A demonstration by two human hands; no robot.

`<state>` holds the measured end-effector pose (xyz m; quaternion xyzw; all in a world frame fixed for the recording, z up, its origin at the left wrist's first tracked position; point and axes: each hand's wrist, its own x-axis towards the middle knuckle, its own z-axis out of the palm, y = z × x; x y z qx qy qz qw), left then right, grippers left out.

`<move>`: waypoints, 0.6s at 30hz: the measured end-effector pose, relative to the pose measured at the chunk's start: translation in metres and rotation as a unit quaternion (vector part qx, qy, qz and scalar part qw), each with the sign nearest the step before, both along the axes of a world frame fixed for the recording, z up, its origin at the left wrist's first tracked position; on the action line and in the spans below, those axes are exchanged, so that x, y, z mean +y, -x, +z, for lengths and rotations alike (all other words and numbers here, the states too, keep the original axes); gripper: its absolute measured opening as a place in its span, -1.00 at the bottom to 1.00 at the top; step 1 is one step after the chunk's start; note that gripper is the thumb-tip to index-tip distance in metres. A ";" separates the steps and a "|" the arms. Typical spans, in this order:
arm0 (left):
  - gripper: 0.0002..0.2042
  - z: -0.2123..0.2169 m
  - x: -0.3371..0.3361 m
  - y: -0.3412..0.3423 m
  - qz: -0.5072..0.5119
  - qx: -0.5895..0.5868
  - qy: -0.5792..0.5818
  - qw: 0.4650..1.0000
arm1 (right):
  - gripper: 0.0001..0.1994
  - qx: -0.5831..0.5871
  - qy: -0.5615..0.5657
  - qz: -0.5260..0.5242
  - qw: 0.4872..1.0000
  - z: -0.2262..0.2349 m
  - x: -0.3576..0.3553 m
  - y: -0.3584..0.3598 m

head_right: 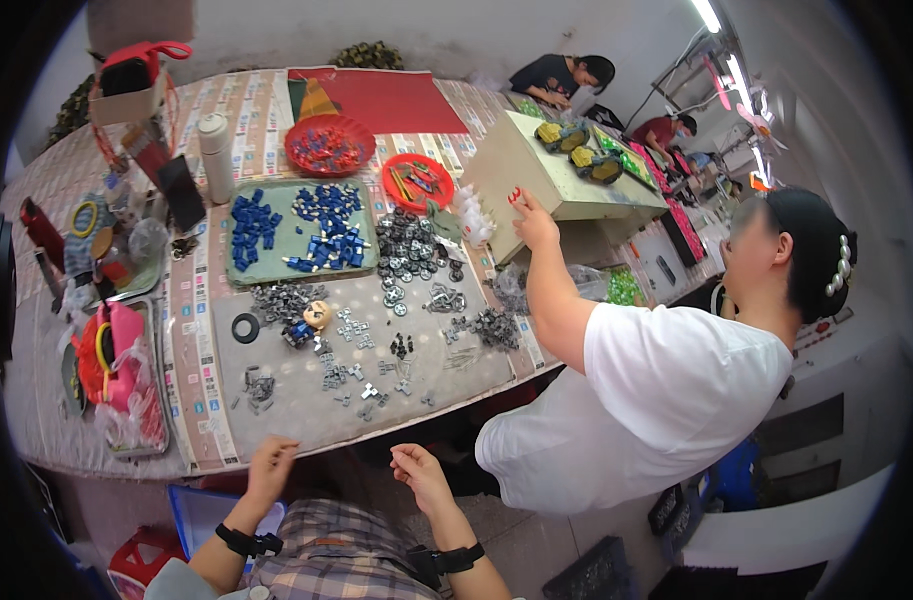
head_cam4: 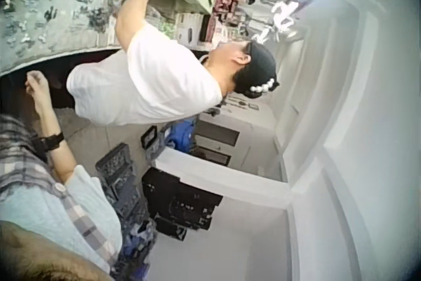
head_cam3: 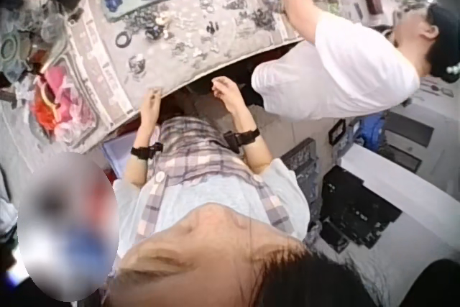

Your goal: The person assembles a toy figure by hand, joining small grey plastic pieces together and attaching them to the figurine. They pick up and sort through various components, occasionally handing items to another person before continuing to connect the pieces.

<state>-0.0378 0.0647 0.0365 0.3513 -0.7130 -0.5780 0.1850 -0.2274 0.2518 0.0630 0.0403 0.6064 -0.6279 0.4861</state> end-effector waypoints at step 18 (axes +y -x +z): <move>-0.69 -0.087 -0.067 -0.007 0.169 -0.040 0.243 0.954 | -0.79 0.016 -0.124 -0.069 0.990 -0.037 -0.047 0.034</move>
